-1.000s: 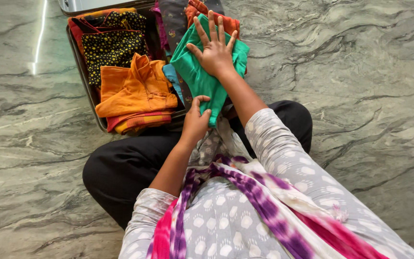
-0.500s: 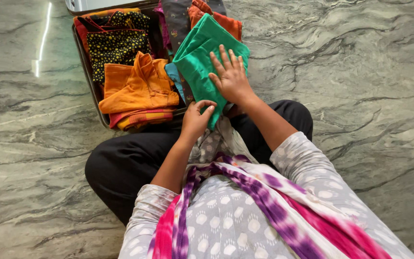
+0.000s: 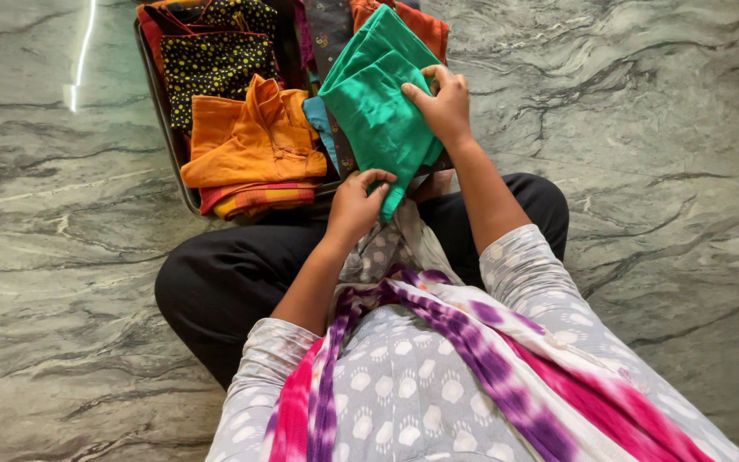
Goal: The person sits on the floor and folds several pieces of clothing, including a green top, an orange garment, and a dark patterned cloth. They smooth each item with their hands and place the folded pieces into a suitcase.
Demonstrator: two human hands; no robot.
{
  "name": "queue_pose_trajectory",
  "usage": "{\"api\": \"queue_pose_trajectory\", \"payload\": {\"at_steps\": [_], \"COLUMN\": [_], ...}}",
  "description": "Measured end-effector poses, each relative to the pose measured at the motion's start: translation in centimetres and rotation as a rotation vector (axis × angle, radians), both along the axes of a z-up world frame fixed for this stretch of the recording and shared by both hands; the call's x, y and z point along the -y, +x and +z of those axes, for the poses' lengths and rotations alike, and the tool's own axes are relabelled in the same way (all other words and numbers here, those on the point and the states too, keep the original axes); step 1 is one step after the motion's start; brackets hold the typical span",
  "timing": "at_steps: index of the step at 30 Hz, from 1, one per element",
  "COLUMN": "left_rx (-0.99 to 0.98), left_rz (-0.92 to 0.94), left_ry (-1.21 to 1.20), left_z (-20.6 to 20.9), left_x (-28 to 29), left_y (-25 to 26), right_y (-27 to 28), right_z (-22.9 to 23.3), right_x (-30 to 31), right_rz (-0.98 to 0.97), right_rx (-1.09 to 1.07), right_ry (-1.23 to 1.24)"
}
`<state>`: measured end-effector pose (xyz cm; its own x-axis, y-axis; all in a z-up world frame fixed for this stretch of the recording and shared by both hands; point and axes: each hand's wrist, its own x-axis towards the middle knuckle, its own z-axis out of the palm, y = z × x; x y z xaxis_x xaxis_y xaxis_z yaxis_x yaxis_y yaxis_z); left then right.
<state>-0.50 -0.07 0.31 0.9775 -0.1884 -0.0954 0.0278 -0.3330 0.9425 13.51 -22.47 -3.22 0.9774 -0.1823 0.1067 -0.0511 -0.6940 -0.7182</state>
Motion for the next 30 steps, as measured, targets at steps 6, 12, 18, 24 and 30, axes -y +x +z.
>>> {"api": "queue_pose_trajectory", "payload": {"at_steps": [6, 12, 18, 24, 30], "left_rx": [-0.219, 0.006, -0.154, -0.065, -0.311], "left_rz": [-0.028, -0.085, -0.179, -0.209, -0.243], "left_ry": [0.024, -0.01, 0.136, 0.112, -0.142], "left_z": [1.7, -0.2, 0.3, 0.7, -1.0], "left_x": [-0.2, 0.4, 0.3, 0.3, -0.2], "left_y": [0.1, 0.0, 0.0, 0.1, 0.6], "right_y": [-1.6, -6.6, -3.2, 1.4, 2.7], "right_z": [2.4, 2.1, 2.3, 2.4, 0.4], "right_x": [-0.7, -7.2, -8.3, -7.7, -7.1], "right_rz": [-0.023, 0.448, 0.365, 0.263, 0.227], "right_rx": [0.375, 0.152, -0.059, -0.106, 0.034], "right_ry": [-0.155, -0.372, -0.53, -0.581, -0.578]}}
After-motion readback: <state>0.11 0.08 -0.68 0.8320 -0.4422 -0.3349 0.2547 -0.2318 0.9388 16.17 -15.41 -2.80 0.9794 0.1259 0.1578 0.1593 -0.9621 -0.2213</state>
